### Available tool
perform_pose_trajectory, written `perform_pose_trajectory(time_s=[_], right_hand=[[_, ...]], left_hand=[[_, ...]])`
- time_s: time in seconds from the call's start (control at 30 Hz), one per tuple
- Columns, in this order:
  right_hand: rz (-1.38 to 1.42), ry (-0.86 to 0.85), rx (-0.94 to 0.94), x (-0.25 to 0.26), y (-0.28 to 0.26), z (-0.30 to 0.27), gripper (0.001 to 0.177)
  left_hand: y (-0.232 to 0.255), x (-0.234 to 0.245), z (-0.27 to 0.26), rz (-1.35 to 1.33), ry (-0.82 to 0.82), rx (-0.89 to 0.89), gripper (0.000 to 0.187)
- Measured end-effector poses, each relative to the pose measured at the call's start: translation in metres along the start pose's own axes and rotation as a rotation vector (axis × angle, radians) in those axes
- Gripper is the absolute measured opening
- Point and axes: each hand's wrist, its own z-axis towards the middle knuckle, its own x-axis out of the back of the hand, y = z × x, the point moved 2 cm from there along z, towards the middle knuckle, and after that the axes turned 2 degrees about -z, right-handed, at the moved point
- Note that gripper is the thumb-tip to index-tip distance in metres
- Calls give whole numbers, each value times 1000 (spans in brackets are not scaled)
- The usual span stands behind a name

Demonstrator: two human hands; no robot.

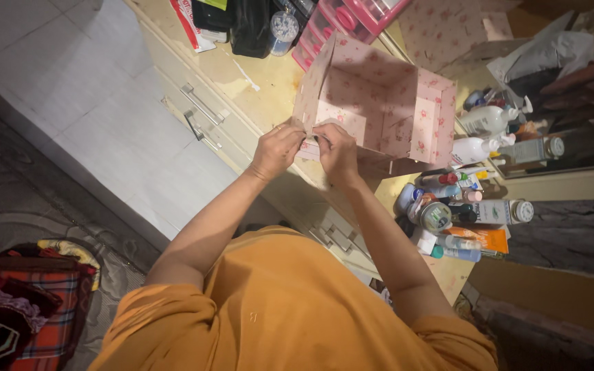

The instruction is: The person assembles a small pink floral-patterned cardboard box by folding and interlocking its flaps. They then place several cosmetic bottles and tubes into the box and close the lid.

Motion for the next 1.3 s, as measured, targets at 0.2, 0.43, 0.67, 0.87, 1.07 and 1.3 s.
perform_pose_trajectory(time_s=[0.2,0.43,0.67,0.87,1.07,1.3], right_hand=[[-19,-13,-18,-2,6,-3,18],[-52,7,-11,-9,14,-4,16],[-43,8,29,-9,16,-3,15],[-21,48,75,-8,15,-3,19],[-15,59,78,-8,16,-3,18],[129,45,-36,-11,18,-3,11]], left_hand=[[-7,1,-1,-26,-49,-32,27],[-6,-3,-3,-154,34,163,26],[-13,-13,-7,-358,69,416,27],[-38,-28,-15,-639,-56,811,21],[-39,-29,-14,-654,-55,698,18],[-49,-31,-16,-619,-108,695,16]])
